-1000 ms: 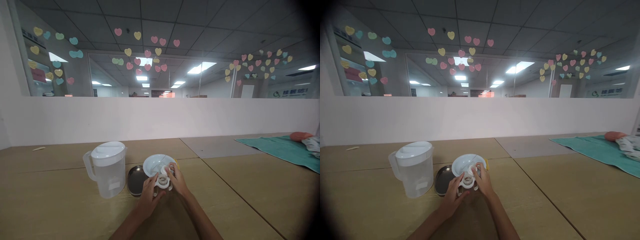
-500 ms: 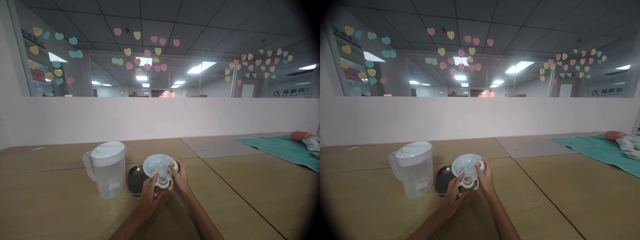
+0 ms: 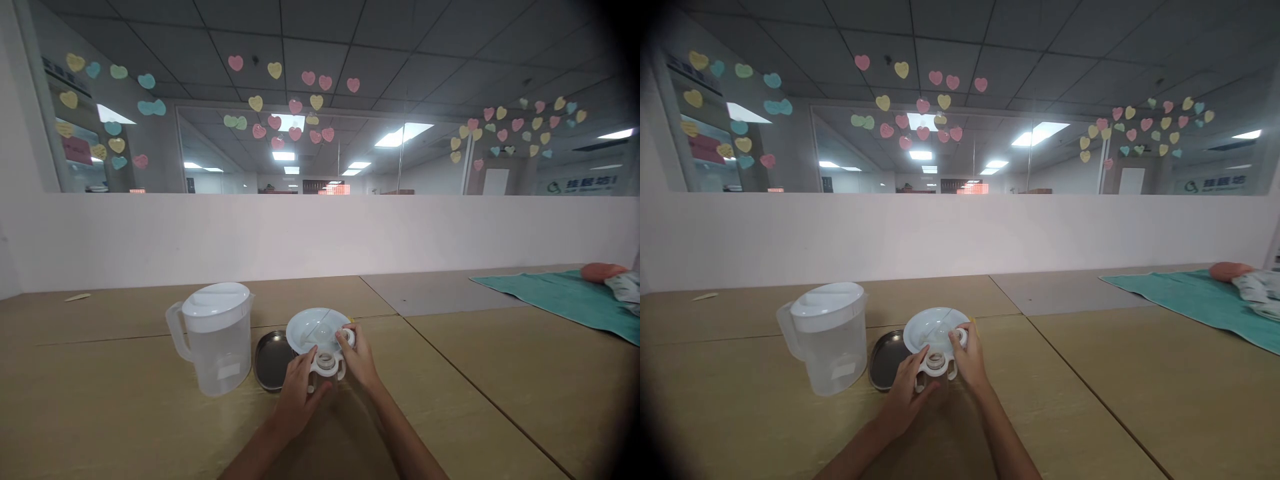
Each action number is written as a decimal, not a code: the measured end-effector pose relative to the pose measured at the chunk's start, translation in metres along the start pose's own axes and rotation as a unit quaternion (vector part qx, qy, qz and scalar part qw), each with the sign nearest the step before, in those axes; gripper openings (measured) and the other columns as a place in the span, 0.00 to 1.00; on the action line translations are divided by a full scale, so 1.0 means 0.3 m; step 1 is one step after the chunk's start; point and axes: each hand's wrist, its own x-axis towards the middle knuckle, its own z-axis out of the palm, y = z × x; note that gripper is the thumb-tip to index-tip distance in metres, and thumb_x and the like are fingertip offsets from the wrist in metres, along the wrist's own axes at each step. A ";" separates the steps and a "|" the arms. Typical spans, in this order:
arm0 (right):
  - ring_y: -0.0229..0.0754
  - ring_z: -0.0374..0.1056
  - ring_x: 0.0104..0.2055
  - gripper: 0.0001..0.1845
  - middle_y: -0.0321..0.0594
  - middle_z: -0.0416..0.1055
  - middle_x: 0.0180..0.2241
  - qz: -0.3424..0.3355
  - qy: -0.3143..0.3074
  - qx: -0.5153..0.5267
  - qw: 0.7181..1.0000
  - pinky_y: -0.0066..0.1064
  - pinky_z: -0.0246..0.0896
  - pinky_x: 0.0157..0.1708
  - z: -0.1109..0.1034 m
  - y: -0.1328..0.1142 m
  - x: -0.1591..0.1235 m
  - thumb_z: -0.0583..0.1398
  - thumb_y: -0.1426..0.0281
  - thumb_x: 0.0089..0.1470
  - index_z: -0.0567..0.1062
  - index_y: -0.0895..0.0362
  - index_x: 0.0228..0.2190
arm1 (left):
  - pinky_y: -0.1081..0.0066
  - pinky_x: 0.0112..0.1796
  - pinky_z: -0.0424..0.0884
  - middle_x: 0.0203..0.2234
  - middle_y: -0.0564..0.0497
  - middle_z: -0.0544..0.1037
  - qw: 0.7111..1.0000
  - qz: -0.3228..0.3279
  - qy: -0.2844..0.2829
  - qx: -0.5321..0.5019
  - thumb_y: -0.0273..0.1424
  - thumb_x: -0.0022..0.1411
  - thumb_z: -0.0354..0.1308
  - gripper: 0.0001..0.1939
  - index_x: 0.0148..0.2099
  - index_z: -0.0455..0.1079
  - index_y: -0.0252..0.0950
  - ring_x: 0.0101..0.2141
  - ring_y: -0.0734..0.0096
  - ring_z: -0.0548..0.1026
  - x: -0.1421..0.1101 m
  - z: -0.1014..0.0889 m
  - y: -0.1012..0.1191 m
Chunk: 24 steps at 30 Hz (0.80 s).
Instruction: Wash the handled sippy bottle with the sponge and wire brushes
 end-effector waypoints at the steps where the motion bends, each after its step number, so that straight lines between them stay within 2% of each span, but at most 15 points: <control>1: 0.40 0.65 0.30 0.15 0.35 0.67 0.28 -0.001 -0.001 -0.003 1.000 0.30 0.61 0.33 -0.001 -0.002 0.000 0.57 0.58 0.50 0.65 0.56 0.34 | 0.56 0.55 0.58 0.54 0.44 0.64 1.000 0.001 0.001 -0.003 0.44 0.59 0.50 0.32 0.63 0.50 0.42 0.55 0.60 0.61 0.000 0.000 0.001; 6: 0.40 0.63 0.29 0.12 0.35 0.67 0.28 -0.015 -0.019 -0.020 1.000 0.29 0.59 0.31 -0.003 -0.003 0.000 0.55 0.59 0.51 0.65 0.56 0.31 | 0.57 0.55 0.59 0.54 0.45 0.64 1.000 -0.002 0.003 -0.014 0.44 0.59 0.51 0.31 0.62 0.51 0.43 0.55 0.60 0.61 0.000 0.002 -0.001; 10: 0.39 0.62 0.28 0.11 0.35 0.66 0.27 -0.024 0.013 -0.033 0.999 0.28 0.58 0.31 -0.004 0.014 0.009 0.54 0.61 0.51 0.66 0.56 0.31 | 0.56 0.56 0.58 0.54 0.45 0.64 1.000 -0.004 0.007 -0.018 0.44 0.59 0.51 0.31 0.62 0.51 0.43 0.55 0.60 0.61 0.000 0.005 -0.004; 14: 0.38 0.61 0.28 0.11 0.33 0.64 0.27 -0.026 0.028 -0.002 0.999 0.28 0.58 0.30 -0.006 0.030 0.017 0.54 0.62 0.50 0.64 0.56 0.34 | 0.56 0.56 0.57 0.55 0.44 0.63 1.000 -0.006 -0.002 -0.012 0.45 0.59 0.50 0.32 0.63 0.50 0.42 0.55 0.59 0.60 0.000 0.005 -0.004; 24: 0.38 0.62 0.27 0.14 0.33 0.66 0.25 -0.004 -0.001 0.027 1.000 0.28 0.59 0.30 -0.003 0.001 0.007 0.56 0.59 0.50 0.62 0.55 0.33 | 0.56 0.55 0.58 0.54 0.44 0.64 1.000 -0.009 0.001 0.002 0.45 0.59 0.50 0.31 0.62 0.52 0.42 0.54 0.59 0.61 0.002 0.004 0.001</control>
